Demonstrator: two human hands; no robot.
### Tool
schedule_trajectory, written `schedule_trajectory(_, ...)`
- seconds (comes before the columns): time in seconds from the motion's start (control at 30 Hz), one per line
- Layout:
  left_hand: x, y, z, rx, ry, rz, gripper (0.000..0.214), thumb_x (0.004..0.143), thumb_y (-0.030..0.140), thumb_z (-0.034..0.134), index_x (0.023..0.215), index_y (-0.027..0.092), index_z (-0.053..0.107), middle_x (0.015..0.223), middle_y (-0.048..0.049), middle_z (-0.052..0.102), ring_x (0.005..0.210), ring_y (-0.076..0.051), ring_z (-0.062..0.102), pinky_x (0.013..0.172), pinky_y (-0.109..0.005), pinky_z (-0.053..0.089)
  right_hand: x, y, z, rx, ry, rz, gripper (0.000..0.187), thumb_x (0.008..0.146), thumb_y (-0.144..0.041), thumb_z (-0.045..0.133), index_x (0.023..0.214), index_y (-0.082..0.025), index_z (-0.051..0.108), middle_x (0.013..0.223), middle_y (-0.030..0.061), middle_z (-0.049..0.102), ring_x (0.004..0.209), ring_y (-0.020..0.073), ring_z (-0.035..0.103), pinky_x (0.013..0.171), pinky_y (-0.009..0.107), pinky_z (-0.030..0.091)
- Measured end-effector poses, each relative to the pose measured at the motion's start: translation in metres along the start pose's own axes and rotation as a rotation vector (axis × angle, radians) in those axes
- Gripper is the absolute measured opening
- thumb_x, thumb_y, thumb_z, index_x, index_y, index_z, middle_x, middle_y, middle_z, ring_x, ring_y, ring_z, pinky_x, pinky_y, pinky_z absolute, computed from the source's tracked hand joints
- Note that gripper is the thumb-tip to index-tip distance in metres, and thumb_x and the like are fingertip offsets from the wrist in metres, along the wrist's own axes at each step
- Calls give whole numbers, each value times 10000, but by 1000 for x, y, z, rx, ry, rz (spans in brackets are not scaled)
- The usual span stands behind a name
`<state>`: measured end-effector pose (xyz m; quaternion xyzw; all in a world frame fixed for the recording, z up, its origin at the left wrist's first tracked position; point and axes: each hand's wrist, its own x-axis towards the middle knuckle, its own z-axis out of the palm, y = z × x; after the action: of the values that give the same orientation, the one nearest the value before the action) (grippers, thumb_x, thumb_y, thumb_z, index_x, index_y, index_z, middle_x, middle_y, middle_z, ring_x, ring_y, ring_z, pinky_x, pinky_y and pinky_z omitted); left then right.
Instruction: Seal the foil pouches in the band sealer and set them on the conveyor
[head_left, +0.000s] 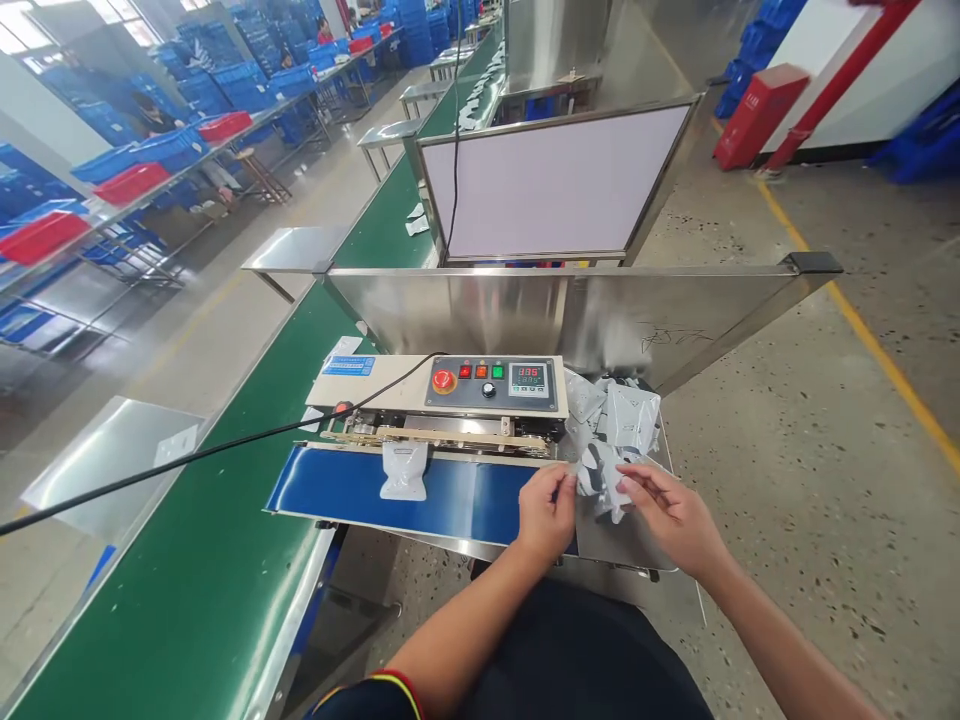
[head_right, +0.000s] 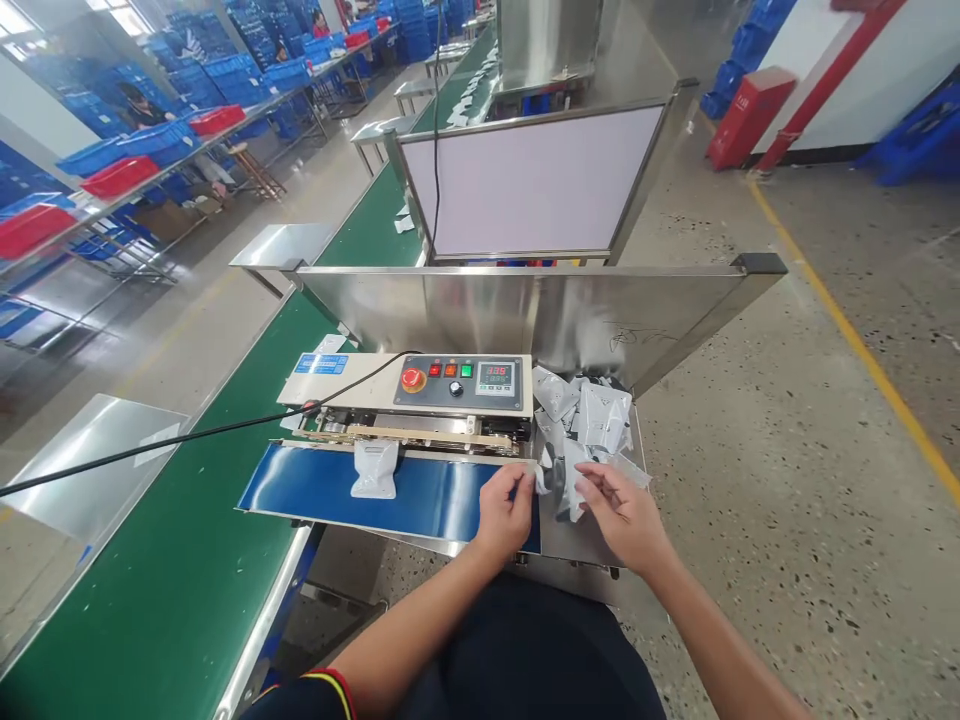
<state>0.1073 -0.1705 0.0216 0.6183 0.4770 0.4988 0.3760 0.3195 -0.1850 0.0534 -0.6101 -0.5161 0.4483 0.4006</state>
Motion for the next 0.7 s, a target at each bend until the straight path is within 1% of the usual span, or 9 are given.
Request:
schedule_trajectory(0.03, -2, 5, -5, -12, 2, -53, 366, 1152, 409, 556, 1067, 193, 839, 1023, -115, 848, 957, -236, 793, 910, -354, 638, -3, -1, 2, -10, -1, -11, 625, 961, -788, 734, 1232, -229, 807, 922, 81, 770, 788, 262, 739, 728, 384, 664)
schedule_trajectory(0.07, -3, 10, -10, -24, -18, -101, 400, 1151, 450, 558, 1038, 189, 840, 976, -108, 838, 902, -229, 776, 862, -337, 623, -6, -3, 3, -48, -14, -40, 634, 955, -782, 753, 1259, -229, 813, 916, 80, 764, 783, 259, 733, 724, 379, 654)
schedule_trajectory(0.1, -5, 15, -13, -37, -50, -141, 433, 1144, 492, 565, 1012, 186, 843, 943, -104, 830, 865, -225, 759, 830, -327, 607, -7, -6, 5, -101, -36, -77, 613, 950, -771, 768, 1236, -232, 830, 902, 78, 758, 774, 257, 724, 718, 375, 638)
schedule_trajectory(0.17, -8, 21, -15, -74, -103, -215, 492, 1119, 571, 583, 996, 180, 855, 927, -105, 826, 840, -227, 737, 807, -323, 586, -9, -12, 8, -202, -73, -137, 525, 973, -746, 745, 1088, -248, 861, 875, 80, 755, 761, 255, 708, 701, 369, 599)
schedule_trajectory(0.27, -13, 20, -12, -187, -129, -351, 582, 1069, 680, 610, 979, 165, 865, 909, -105, 812, 834, -229, 711, 800, -323, 572, -10, -19, 12, -255, -47, -130, 497, 1029, -699, 643, 900, -256, 828, 825, 71, 750, 721, 243, 682, 681, 360, 556)
schedule_trajectory(0.37, -14, 9, -3, -327, -144, -560, 691, 956, 796, 687, 839, 130, 827, 721, -62, 710, 669, -172, 594, 658, -279, 497, -11, -15, 7, -254, 10, -15, 455, 970, -660, 658, 828, -247, 786, 766, 57, 723, 684, 235, 659, 668, 348, 539)
schedule_trajectory(0.47, -7, -6, 4, -423, -77, -779, 743, 785, 854, 793, 760, 112, 786, 636, -25, 626, 584, -117, 459, 574, -242, 373, -8, -4, -2, -255, 29, 209, 440, 872, -661, 688, 763, -242, 762, 714, 54, 690, 617, 229, 608, 579, 340, 484)
schedule_trajectory(0.57, 4, -21, 7, -435, -45, -838, 711, 695, 821, 848, 718, 116, 759, 648, -27, 622, 600, -113, 436, 583, -242, 346, 1, 4, -4, -234, 28, 396, 411, 809, -639, 713, 736, -237, 758, 680, 45, 653, 564, 211, 536, 513, 327, 408)
schedule_trajectory(0.7, 10, -37, 2, -367, -14, -832, 634, 729, 765, 818, 683, 142, 709, 604, 5, 547, 594, -110, 385, 578, -243, 303, 19, -2, 14, -224, 54, 494, 384, 777, -603, 681, 751, -232, 775, 675, 30, 646, 591, 200, 521, 550, 316, 409)
